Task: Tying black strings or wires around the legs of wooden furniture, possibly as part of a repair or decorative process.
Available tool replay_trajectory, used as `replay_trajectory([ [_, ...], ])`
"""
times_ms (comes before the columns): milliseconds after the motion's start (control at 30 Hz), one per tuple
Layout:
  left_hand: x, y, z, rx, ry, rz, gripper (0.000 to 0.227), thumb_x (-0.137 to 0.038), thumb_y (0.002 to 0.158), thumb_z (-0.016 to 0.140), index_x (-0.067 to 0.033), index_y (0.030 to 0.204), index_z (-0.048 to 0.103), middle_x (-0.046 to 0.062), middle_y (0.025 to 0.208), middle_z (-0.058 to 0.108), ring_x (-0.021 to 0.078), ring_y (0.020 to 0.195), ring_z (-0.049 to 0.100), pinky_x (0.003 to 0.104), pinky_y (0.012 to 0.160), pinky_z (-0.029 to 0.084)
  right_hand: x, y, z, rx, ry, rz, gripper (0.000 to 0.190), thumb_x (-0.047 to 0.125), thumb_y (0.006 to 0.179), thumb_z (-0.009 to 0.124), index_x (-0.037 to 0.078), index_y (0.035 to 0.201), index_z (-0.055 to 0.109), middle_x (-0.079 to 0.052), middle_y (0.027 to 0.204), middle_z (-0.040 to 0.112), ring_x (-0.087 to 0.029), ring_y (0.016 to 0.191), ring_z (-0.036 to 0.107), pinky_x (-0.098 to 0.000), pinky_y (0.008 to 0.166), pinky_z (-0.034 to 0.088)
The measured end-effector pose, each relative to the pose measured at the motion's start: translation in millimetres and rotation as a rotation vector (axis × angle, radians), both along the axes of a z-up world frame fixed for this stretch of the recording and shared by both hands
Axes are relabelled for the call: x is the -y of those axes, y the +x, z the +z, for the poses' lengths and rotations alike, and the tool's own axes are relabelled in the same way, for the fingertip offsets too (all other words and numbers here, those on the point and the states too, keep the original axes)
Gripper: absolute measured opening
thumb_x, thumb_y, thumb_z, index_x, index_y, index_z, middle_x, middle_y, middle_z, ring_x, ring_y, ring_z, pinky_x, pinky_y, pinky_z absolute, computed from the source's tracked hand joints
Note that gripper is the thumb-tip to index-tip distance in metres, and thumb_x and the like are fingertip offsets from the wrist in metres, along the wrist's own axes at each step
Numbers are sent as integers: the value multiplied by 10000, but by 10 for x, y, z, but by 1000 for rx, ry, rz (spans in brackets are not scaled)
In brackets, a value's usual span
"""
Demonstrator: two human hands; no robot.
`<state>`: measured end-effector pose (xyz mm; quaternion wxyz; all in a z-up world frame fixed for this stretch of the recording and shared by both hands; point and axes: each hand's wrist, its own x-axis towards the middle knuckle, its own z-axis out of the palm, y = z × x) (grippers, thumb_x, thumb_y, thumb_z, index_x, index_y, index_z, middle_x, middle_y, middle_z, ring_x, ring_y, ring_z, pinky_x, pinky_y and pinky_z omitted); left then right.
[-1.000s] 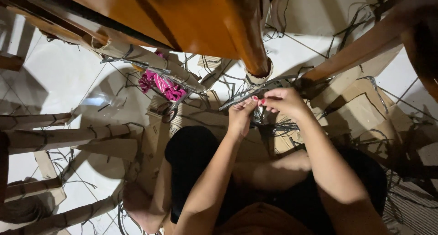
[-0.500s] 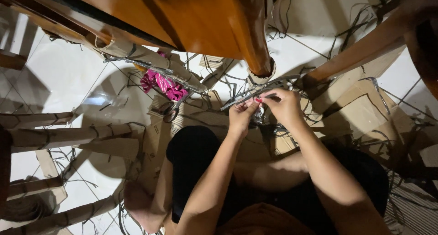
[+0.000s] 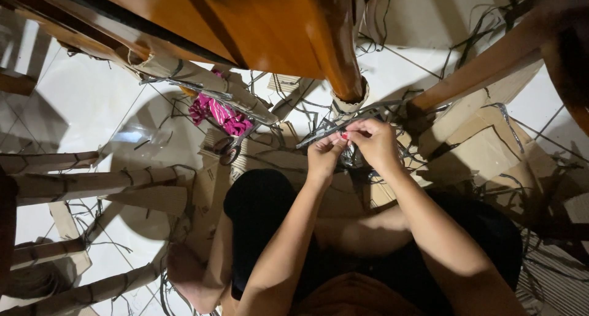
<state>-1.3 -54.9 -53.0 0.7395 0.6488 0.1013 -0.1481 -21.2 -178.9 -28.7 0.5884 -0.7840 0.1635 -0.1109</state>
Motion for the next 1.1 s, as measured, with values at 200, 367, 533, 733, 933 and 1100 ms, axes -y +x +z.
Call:
replay_trajectory([
  [200, -43, 2, -2, 47, 22, -42, 166, -93, 899, 800, -53, 1059, 788, 30, 773, 762, 49, 749, 654, 207, 748, 552, 96, 12, -132, -168, 650, 10, 345, 37, 828, 803, -85, 1125, 676, -128, 906, 728, -146, 677, 709, -208, 605, 603],
  [367, -53, -22, 59, 33, 3, -25, 175, -65, 925, 748, -28, 1094, 776, 47, 806, 763, 76, 764, 674, 235, 755, 574, 97, 73, -273, -120, 813, 19, 313, -10, 788, 826, -96, 1059, 694, -125, 806, 704, -171, 613, 716, -191, 532, 560],
  [533, -24, -13, -171, -27, -176, 102, 225, -47, 903, 775, 7, 1119, 739, 98, 823, 770, 151, 740, 743, 306, 736, 629, 115, 105, -406, -101, 752, 12, 274, -20, 797, 826, -72, 1042, 713, -170, 744, 702, -218, 573, 731, -218, 512, 573],
  [733, 17, -69, -38, -183, -430, 138, 174, -86, 941, 748, -4, 1091, 718, 104, 893, 770, 246, 831, 774, 474, 854, 625, 186, 87, -301, -125, 839, 91, 295, -37, 798, 816, -70, 1060, 683, -183, 742, 696, -258, 578, 740, -248, 489, 570],
  [933, -37, 15, -446, -165, -391, 32, 148, -88, 962, 732, -20, 1092, 741, 147, 869, 773, 265, 796, 777, 430, 788, 655, 286, 128, -463, -275, 864, 153, 245, 62, 805, 856, 60, 966, 672, -137, 732, 715, -191, 586, 727, -220, 471, 544],
  [1100, -118, 126, -585, -77, -277, -17, 173, -72, 931, 768, -1, 1089, 751, 129, 844, 775, 225, 754, 768, 371, 730, 654, 299, 141, -460, -335, 843, 171, 243, 112, 796, 888, 88, 908, 674, -132, 742, 719, -129, 546, 634, -198, 444, 501],
])
